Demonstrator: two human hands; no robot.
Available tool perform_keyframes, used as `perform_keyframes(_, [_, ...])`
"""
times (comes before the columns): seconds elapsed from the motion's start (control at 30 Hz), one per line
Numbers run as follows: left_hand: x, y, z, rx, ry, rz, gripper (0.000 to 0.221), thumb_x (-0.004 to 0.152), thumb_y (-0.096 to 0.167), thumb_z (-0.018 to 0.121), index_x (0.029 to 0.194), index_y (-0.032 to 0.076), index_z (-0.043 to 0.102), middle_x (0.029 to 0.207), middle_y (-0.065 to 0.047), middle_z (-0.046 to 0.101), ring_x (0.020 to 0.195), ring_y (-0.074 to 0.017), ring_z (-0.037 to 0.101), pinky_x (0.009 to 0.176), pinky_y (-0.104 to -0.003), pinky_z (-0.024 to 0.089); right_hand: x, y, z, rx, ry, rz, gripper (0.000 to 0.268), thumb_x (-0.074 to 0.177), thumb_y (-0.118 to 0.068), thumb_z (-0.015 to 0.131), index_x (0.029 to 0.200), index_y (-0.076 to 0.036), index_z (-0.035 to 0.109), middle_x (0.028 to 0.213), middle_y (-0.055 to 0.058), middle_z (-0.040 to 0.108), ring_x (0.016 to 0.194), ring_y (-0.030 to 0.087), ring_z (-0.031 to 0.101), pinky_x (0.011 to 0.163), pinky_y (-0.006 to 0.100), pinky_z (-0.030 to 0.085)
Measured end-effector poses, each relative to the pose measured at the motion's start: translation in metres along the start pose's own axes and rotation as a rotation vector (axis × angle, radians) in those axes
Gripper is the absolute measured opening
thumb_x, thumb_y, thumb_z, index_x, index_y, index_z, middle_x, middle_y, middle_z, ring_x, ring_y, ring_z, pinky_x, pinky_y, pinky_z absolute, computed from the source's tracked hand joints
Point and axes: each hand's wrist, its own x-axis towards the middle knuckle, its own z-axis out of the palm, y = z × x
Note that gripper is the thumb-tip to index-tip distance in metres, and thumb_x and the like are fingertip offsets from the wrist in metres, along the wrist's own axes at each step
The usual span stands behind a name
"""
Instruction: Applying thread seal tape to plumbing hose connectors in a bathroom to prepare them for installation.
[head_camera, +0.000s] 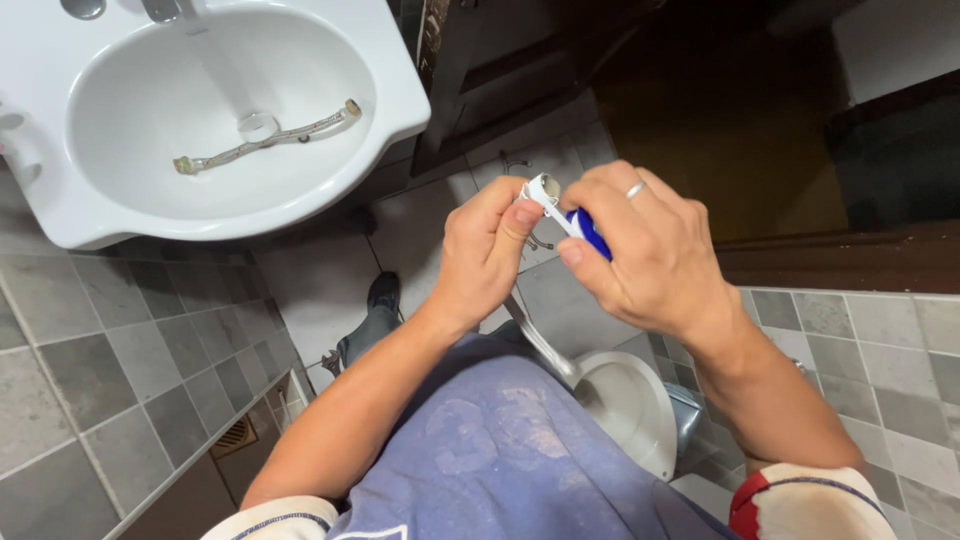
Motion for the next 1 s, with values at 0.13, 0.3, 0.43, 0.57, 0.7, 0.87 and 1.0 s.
perform_keyframes(0.13, [0.004,0.002,-0.003,-0.087,0.029,-0.025,0.028,0.107,0.032,0.051,0.096,0.012,0.067,0.06,-0.001,0.046,0.061,-0.0153,0.045,0.063,-0.032,0.05,0.001,-0.011,-0.006,-0.208,-0.046,0.018,0.044,0.105,-0.049,0.041,0.108,-0.014,0.068,0.093,0.003,0.061,0.078,0.022,0.065,0.067,0.033,0.057])
perform_keyframes(0.3, [0.013,0.008,-0.008,-0.126,0.052,-0.055,0.03,0.107,0.033,0.05,0.092,0.011,0.065,0.059,-0.002,0.043,0.063,-0.0142,0.043,0.063,-0.033,0.049,-0.001,-0.007,0.0,-0.312,-0.059,0.034,0.038,0.107,-0.042,0.038,0.105,-0.016,0.066,0.091,0.001,0.06,0.074,0.021,0.065,0.065,0.034,0.058])
perform_keyframes(0.43, [0.015,0.013,-0.009,-0.219,0.009,-0.131,0.034,0.107,0.035,0.048,0.089,0.012,0.066,0.059,0.001,0.044,0.064,-0.0118,0.044,0.064,-0.029,0.049,0.009,0.008,0.005,-0.189,0.002,0.008,0.035,0.108,-0.033,0.041,0.095,-0.014,0.067,0.094,0.002,0.063,0.076,0.024,0.065,0.068,0.034,0.057])
perform_keyframes(0.57, [0.019,-0.012,0.002,-0.572,-0.098,-0.277,0.041,0.104,0.038,0.054,0.084,0.006,0.069,0.056,-0.002,0.05,0.05,-0.0071,0.041,0.044,-0.022,0.04,0.026,0.019,0.005,0.143,0.018,-0.01,0.033,0.107,-0.027,0.046,0.092,-0.01,0.07,0.094,0.006,0.066,0.075,0.029,0.063,0.069,0.039,0.056])
perform_keyframes(0.7, [0.036,-0.028,-0.001,-0.885,-0.35,-0.338,0.045,0.106,0.039,0.05,0.085,0.001,0.062,0.053,0.001,0.032,0.045,-0.0058,0.025,0.037,-0.019,0.028,0.041,0.036,0.009,0.232,0.037,-0.033,0.031,0.107,-0.025,0.049,0.092,-0.008,0.07,0.095,0.009,0.067,0.078,0.031,0.063,0.072,0.041,0.055])
perform_keyframes(0.87, [0.066,-0.043,0.005,-1.368,-0.661,-0.399,0.05,0.109,0.042,0.04,0.086,0.002,0.057,0.054,0.007,0.035,0.043,-0.001,0.029,0.034,-0.016,0.034,0.074,0.039,0.002,0.386,-0.067,-0.134,0.042,0.11,-0.022,0.042,0.13,0.006,0.066,0.098,0.023,0.066,0.09,0.045,0.066,0.081,0.051,0.054])
perform_keyframes(1.0, [0.1,-0.049,0.006,-1.387,-0.714,-0.377,0.05,0.107,0.041,0.047,0.089,-0.004,0.058,0.053,0.004,0.038,0.043,-0.0014,0.031,0.035,-0.017,0.036,0.092,0.056,-0.007,0.327,-0.022,-0.229,0.034,0.11,-0.018,0.045,0.113,0.004,0.071,0.097,0.019,0.067,0.09,0.042,0.065,0.08,0.051,0.054])
